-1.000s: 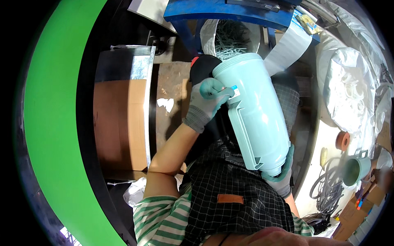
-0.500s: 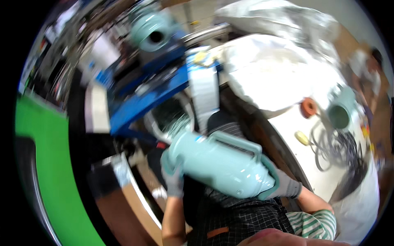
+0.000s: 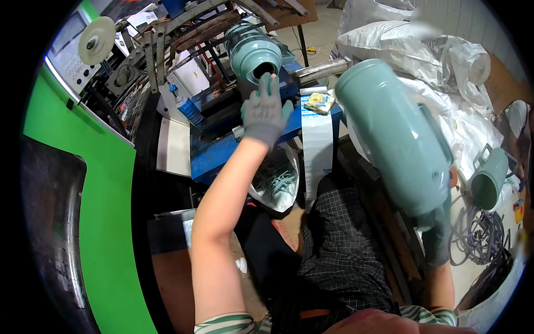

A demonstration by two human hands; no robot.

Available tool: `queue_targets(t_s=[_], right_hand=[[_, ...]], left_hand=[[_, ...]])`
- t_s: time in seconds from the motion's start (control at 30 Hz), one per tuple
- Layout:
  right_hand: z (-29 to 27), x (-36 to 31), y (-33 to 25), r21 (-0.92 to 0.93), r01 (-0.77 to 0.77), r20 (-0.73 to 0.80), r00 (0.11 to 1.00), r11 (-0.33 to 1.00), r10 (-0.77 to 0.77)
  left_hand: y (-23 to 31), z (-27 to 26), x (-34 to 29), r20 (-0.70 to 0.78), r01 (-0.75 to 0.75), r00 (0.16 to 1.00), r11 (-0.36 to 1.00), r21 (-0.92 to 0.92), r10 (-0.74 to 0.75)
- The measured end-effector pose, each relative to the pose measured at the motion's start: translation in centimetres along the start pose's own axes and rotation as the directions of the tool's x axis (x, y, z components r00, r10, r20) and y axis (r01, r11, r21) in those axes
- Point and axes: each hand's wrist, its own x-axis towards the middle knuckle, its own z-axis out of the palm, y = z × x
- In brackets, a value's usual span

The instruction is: The person assembles light blue kettles by inserting a grey handle into the body and attaching a white circular ring to the top. They then apply a label to the side of the kettle and place the finished unit onto a nearby surface. The process is repeated for multiple kettles in a continuous loop.

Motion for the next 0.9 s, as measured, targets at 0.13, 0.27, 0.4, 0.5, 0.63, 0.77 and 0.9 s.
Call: queue_targets(t_s=[0.13,0.27,0.4,0.5,0.63,0.77,0.9], right_hand=[[0.0,2.9,-3.8,-0.120,0.026,0.018,1.000,0.992,-0.024],[2.0,5.2,-5.2,-0.158,0.113,0.079,0.992,0.981,-0.101],[4.4,11.2,-5.2,-0.083,0.025,0.157,0.988,0.996,-0.012],[13.0,13.7,-2.6,-0.013,-0.082,0.383,0.920,0.997,0.081],[26.7,18.0,7.2,-0.093,0.177,0.249,0.957,0.980,-0.149],[37.4,21.1,7.2,-0.042,-0.033,0.182,0.982,0.999,0.041],[42.9,30.3,9.4,-0.038,-0.127,0.105,0.986,0.991,0.130]], left_hand=[[0.6,1.2,2.3,0.107,0.107,0.987,0.986,0.128,-0.121],[3.6,-4.1,-9.2,-0.228,-0.163,0.960,0.987,0.010,0.161],[5.1,-11.7,-17.9,-0.436,-0.285,0.857,0.958,0.047,0.276],[2.3,-13.0,-22.8,-0.430,-0.398,0.837,0.916,-0.053,0.339],[2.8,-11.2,-23.4,-0.416,-0.394,0.857,0.908,-0.145,0.305],[3.7,-11.4,-24.1,-0.270,-0.356,0.916,0.911,-0.208,0.297],[4.5,-9.5,-26.2,-0.157,-0.312,0.949,0.873,-0.375,0.271]])
